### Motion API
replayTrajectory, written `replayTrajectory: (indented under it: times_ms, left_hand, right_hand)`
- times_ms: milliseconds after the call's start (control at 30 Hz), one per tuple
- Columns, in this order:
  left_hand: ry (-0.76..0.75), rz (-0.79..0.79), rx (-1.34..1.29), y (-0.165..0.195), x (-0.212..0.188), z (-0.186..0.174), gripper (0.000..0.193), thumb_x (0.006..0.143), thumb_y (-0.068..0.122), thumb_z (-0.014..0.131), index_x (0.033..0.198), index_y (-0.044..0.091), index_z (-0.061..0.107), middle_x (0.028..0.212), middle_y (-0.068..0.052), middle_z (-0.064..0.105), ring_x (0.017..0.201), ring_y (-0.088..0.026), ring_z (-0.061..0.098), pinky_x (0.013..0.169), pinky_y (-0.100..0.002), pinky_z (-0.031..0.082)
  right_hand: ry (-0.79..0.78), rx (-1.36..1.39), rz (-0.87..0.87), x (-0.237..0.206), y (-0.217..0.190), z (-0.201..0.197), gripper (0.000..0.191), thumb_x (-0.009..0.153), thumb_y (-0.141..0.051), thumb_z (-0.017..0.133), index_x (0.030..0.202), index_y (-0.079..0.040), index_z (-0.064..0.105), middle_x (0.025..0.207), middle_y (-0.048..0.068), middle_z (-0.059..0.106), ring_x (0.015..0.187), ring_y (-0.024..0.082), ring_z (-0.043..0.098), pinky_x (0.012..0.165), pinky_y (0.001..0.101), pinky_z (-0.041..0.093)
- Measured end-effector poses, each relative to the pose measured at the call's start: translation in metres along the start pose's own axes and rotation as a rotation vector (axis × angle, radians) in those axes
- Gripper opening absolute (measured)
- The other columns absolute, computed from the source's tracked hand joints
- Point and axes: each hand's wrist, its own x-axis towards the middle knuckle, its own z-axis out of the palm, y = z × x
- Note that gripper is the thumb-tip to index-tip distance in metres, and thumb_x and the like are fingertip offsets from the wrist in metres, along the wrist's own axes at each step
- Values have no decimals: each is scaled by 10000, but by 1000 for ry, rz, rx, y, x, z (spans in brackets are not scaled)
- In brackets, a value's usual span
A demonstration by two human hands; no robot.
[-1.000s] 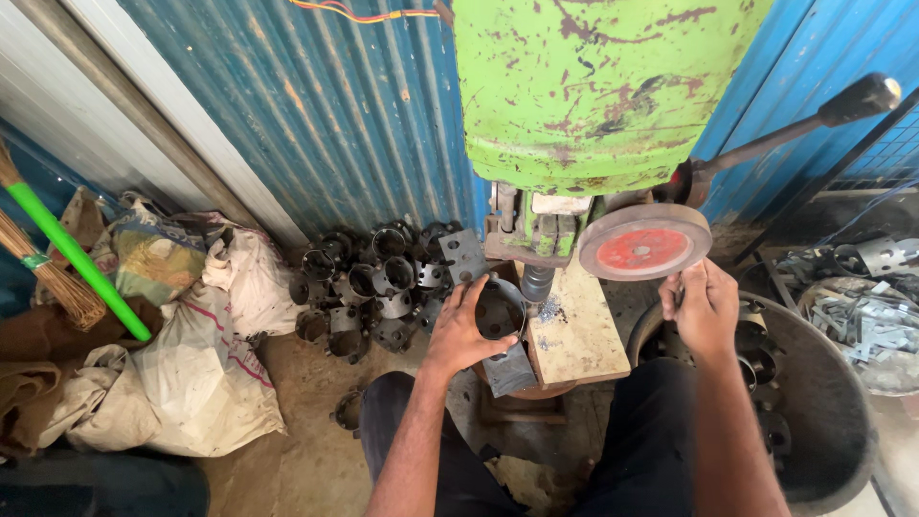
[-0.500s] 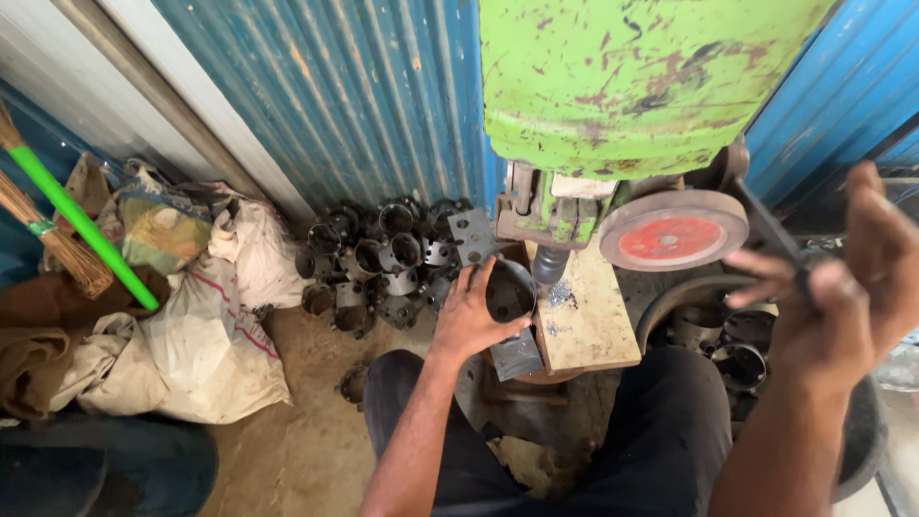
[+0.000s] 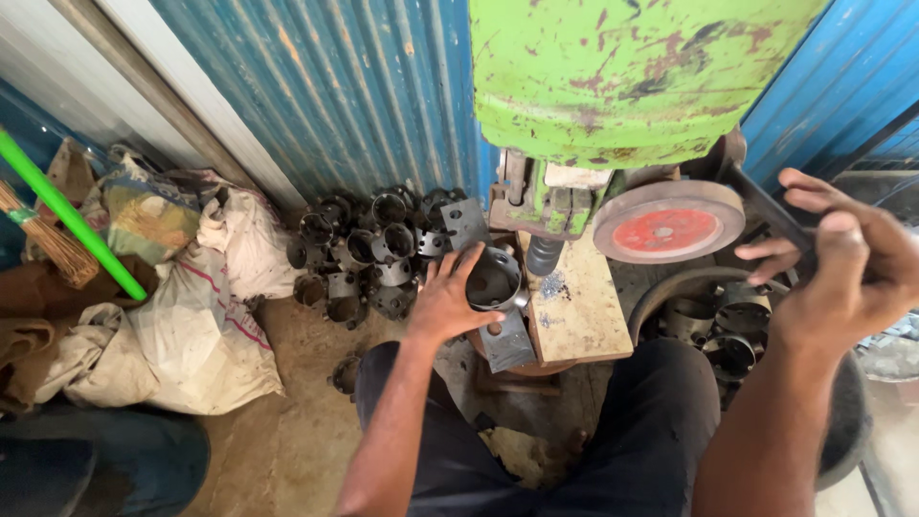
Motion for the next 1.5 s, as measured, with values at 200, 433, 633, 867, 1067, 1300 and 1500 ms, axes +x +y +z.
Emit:
replayTrajectory:
  times_ms: [200,433,633,867,1067,1300,1500]
  left_hand:
    - [237,42,-20,12,-2,20,1197,638,588,908,1563,110,318,1437,-196,487,1384,-441,383,1036,-635,436]
    - [421,167,-237,6,-3,33,1133,599,475,926,1510,37,415,1341,-240,538,1271,-453,485,1044,-546,474]
    - [486,194,-184,11,-2,32,1153,560,457,967,1486,28,430,1311,-247,541,1226,-448,502,1055,-556,441]
    - [446,117,-217,12,-5,36,1147,565,429,957,1498,37,419,1312,-227,529,1209,-438,492,1042,-545,446]
    - [461,149,-180,12,-2,34,1161,555,435,968,1489,23,414,1289,-226,528,1201,-430,498,1074,-564,417]
    - [446,115,-201,13,-4,35,1151,563,425,957,1498,33,412,1298,-214,528,1190,-437,494,1045,-550,439]
    - [432,101,-209,12,-5,36,1149,570,439,953,1502,41,411,1374,-251,501,1262,-470,458,1072,-555,424]
  right_hand:
    - [-55,-331,66,-18,-23,7,279,1073,50,495,1285,207,586,1272,321,653,845,308,732,546,300,572]
    - [-186,-234,465,-18,-35,2,431,1056,-9,536,1469,112,548,1180,232,691,650,200,670,475,261,502]
    - [-178,-163,582,-4,-39,1,454,1029,-39,544,1463,94,581,1104,204,699,565,184,616,403,267,409]
    - [-168,-179,538,-9,-31,3,417,1037,-14,558,1440,77,609,1018,180,698,538,157,594,390,264,396]
    - [-174,-197,512,-10,-25,2,381,1057,-3,564,1427,65,626,881,143,674,506,143,583,374,257,401]
    - [-163,-192,527,-11,-18,-4,361,1058,-13,563,1405,60,633,831,106,672,483,131,570,361,252,396]
    - [-166,-299,466,-33,9,-1,421,1095,-57,534,1508,3,591,779,159,671,498,151,600,397,268,429]
